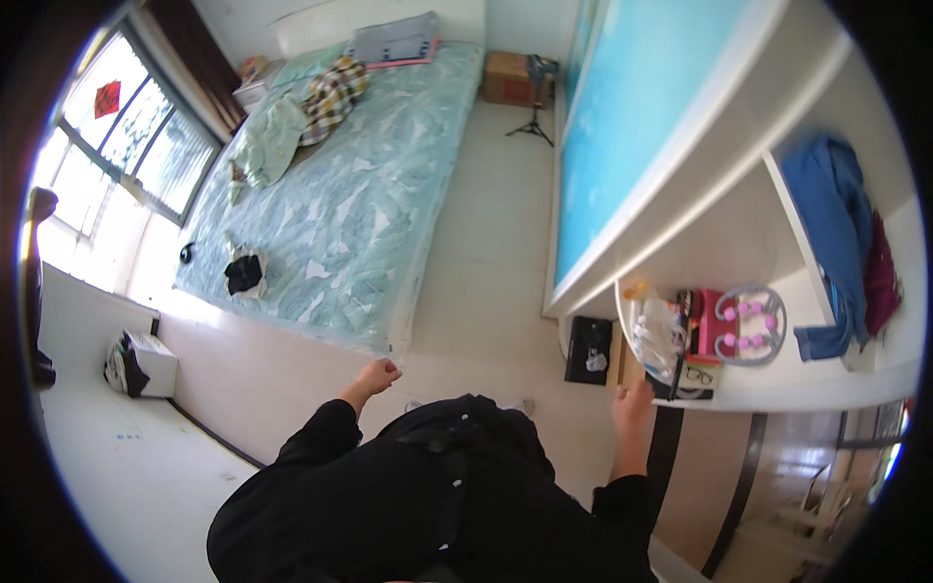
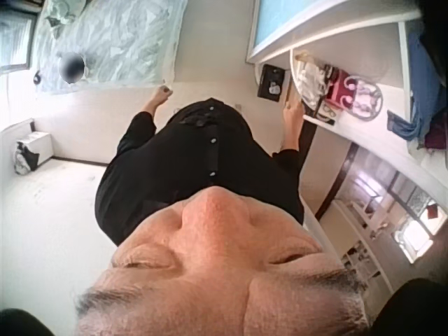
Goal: The person folds several pieces of clothing on a bed, including pants, a white shirt, and a black garment. They then place the folded items into a wardrobe. The person also handles a hairbrush and a small black object, placing them on the bed.
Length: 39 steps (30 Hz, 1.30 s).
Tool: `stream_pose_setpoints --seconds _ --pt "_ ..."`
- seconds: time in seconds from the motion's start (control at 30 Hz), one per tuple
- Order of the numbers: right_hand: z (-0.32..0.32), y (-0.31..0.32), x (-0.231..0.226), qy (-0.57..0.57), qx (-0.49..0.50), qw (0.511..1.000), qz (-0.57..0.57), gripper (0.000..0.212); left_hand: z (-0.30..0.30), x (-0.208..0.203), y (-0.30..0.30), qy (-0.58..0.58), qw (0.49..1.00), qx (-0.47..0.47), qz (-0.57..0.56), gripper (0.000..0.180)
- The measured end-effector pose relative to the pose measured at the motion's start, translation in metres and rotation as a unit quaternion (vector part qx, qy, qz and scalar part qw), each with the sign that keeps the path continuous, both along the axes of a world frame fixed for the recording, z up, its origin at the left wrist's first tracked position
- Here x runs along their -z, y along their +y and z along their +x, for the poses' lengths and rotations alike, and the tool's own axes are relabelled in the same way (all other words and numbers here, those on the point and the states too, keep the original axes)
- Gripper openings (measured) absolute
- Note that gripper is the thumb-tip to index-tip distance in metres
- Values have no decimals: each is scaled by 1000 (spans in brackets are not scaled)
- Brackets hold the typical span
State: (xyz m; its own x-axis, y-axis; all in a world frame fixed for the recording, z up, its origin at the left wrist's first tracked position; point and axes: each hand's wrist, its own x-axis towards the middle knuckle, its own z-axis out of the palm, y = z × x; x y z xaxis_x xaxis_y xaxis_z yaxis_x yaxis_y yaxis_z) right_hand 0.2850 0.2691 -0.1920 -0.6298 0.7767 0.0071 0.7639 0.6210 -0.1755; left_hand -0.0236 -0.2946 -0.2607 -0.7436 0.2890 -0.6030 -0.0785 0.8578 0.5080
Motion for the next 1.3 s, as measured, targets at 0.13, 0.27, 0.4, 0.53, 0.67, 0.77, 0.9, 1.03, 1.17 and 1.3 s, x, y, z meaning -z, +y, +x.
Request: stream_pose_setpoints --seconds 0.13,0.27,0.4,0.53,0.67,0.77,0.9,1.03,1.17,1.3 --pt "-51 -109 20 -34 -108 986 -123 37 3 11 -69 11 998 -45 29 41" --pt "-112 -193 39 -159 -216 939 -217 45 20 36 -167 77 993 -80 46 36" --pt "-169 -250 69 -246 -279 888 -272 49 50 52 -264 -7 962 -267 58 34" --pt "-225 -281 91 -314 -321 844 -294 50 90 43 -342 -17 894 -435 103 29" --pt "-306 -308 97 -355 -381 812 -263 46 126 37 -378 -23 821 -553 140 27" --pt "-383 -337 93 -359 -394 811 -240 44 141 37 -386 -63 775 -608 161 28" --pt "-483 -402 94 -333 -429 815 -201 42 147 29 -389 -104 733 -653 160 29" --pt "-563 -483 104 -334 -499 777 -187 43 143 7 -406 -93 711 -685 127 30" --pt "-631 -580 125 -358 -586 708 -164 45 141 -11 -432 -22 673 -729 119 28" --pt "-680 -670 129 -328 -638 678 -159 44 156 -5 -451 -24 622 -778 88 25"
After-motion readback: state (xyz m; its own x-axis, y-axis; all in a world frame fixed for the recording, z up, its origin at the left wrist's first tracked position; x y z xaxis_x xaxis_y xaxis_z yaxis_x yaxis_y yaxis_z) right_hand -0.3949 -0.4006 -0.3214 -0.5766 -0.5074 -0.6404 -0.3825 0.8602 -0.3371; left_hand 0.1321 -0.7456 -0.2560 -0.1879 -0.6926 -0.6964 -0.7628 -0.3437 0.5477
